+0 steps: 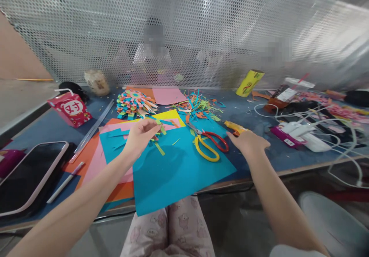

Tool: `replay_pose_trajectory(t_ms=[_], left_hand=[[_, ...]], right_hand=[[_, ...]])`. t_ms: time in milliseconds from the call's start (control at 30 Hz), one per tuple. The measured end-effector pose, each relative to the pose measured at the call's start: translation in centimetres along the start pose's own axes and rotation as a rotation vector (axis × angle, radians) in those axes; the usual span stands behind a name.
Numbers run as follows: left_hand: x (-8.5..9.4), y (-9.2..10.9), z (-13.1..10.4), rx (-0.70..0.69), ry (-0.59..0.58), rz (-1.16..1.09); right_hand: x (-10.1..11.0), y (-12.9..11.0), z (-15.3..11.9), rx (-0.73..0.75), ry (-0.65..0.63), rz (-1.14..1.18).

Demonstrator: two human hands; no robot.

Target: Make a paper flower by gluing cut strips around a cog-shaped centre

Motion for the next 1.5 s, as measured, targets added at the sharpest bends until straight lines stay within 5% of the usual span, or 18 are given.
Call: replay_pose_trajectory(t_ms=[100,333,467,633,833,1500], left_hand=[[0.1,0.3,0.0,-0.013,0.018,0.039],[0.4,0.7,0.0,-0.089,0.036,0.061],[0.3,0.2,-0.1,-0.022,0.057,0.000],[0.0,-0.2,-0.2,0.076,0.052,-0.051],[0.1,-0.7,-0.2,0.102,0.053,-0.085],[0.1,-1.2,-0.5,0.178,0.057,-0.163]], right_hand=[[0.1,0.4,0.7,-0.083,0.001,0.011],[2.7,0.8,-0.8,0.000,0.115,0.235],[3.8,-0.8,-4.5,0.273,0.225,0.423],[5.4,-2.9,-12.5,0.753,0.615,0.561],[5.4,-3.8,-18.2,0.980,0.960,0.503],[5.2,-3.6,-18.4,0.959,0.999,0.455]])
Point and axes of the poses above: each hand's wrist, its own z-axis towards the middle knuckle, its own x-axis out of the back of the hand, y = z × x, the point moved 7 cm from there along z, towards the middle knuckle, and after that the axes turned 12 degrees about -x, right-handed, at the moved point
